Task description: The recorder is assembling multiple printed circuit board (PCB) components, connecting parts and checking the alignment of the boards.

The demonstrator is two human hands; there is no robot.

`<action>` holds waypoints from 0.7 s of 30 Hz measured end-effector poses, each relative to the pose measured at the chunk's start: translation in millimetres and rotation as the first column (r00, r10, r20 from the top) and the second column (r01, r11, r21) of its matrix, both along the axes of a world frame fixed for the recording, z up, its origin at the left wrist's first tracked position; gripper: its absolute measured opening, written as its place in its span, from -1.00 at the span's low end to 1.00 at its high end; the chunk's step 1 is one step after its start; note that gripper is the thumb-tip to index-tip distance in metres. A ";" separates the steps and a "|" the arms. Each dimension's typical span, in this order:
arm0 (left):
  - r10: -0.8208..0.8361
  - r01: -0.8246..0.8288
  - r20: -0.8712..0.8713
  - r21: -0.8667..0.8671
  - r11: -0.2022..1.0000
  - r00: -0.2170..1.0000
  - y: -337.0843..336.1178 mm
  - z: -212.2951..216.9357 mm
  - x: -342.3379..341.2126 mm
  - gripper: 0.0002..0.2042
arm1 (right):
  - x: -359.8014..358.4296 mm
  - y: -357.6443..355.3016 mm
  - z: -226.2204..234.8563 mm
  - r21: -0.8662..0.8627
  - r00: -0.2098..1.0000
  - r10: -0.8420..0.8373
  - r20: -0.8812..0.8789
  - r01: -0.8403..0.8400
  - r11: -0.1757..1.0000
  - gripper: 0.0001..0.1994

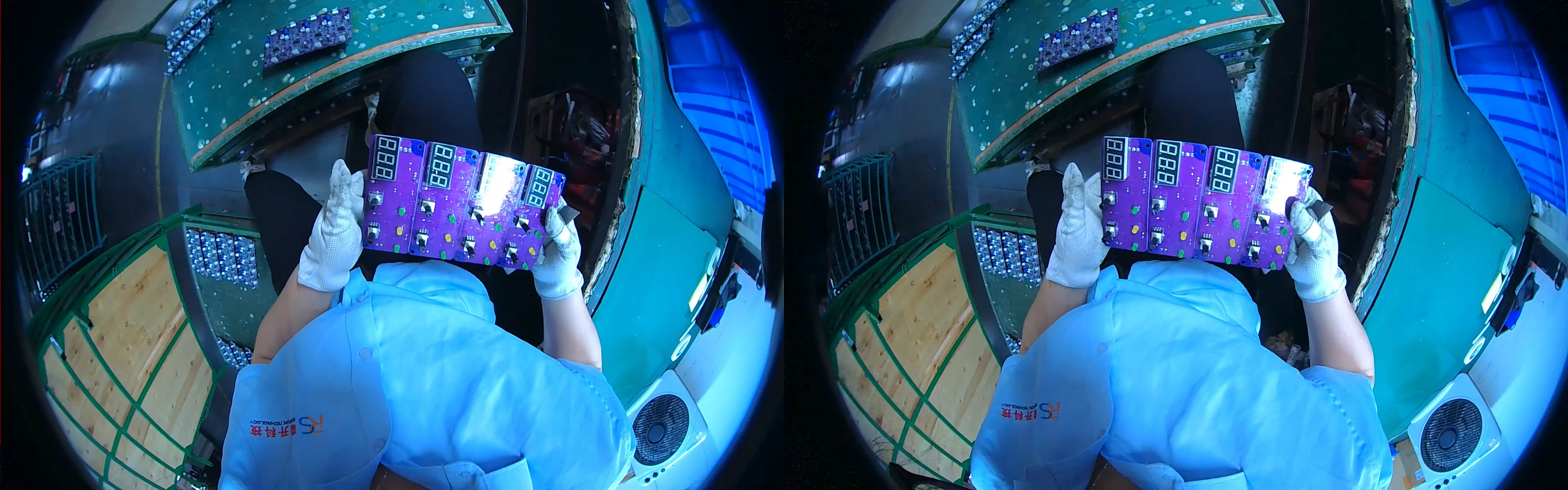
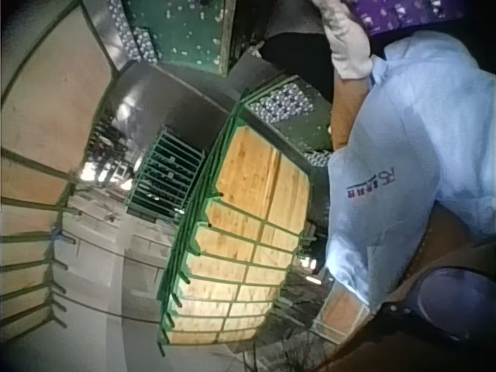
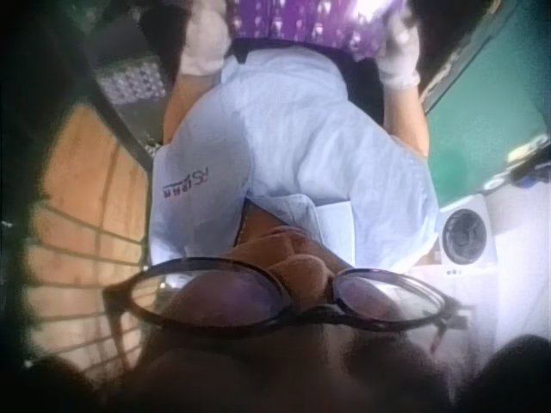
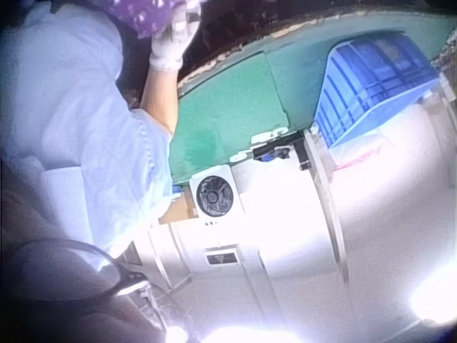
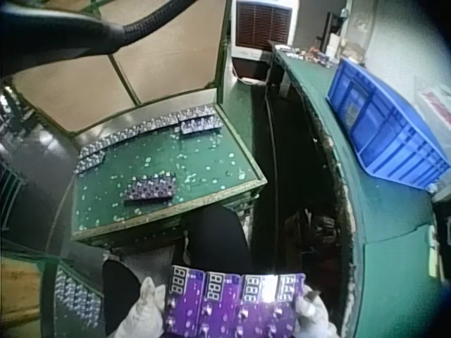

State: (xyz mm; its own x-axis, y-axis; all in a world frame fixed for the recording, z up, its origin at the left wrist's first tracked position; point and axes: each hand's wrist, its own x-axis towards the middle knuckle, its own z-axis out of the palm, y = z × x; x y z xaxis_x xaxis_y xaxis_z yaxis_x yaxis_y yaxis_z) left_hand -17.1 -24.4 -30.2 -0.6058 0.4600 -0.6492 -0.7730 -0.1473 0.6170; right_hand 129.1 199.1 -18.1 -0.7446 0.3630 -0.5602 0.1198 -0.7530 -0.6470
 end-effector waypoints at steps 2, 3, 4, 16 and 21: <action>0.027 -0.027 0.015 -0.001 1.000 1.000 -0.4 -3.7 1.5 -0.33 | -3.0 -2.4 1.5 -0.003 1.000 -0.019 -0.004 0.019 1.000 -0.57; 0.051 -0.051 0.033 -0.002 0.999 0.998 -0.2 -5.1 2.2 -0.33 | -5.3 -4.0 2.4 -0.006 0.999 -0.041 -0.005 0.041 0.999 -0.57; 0.055 -0.054 0.011 -0.010 0.998 0.998 2.1 -6.4 3.2 -0.31 | -8.0 -3.7 6.0 0.009 0.999 -0.019 -0.034 0.019 1.000 -0.59; -0.022 0.012 0.071 0.135 0.991 0.997 -1.0 -11.3 2.8 -0.30 | -4.2 -0.8 -5.2 -0.055 0.995 -0.083 0.063 0.086 0.995 -0.68; 0.020 -0.110 0.290 0.297 0.948 0.957 -7.1 -13.2 1.0 -0.40 | -5.0 0.9 -6.0 -0.077 0.985 -0.107 0.139 0.118 0.990 -0.70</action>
State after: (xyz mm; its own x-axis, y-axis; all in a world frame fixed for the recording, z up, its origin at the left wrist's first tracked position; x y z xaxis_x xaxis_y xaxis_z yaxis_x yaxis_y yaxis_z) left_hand -16.0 -31.5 -43.4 -0.4561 0.6293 -0.6293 -0.8892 -0.3507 0.2938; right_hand 124.1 200.0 -24.0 -0.6178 0.3872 -0.6844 0.1128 -0.8177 -0.5645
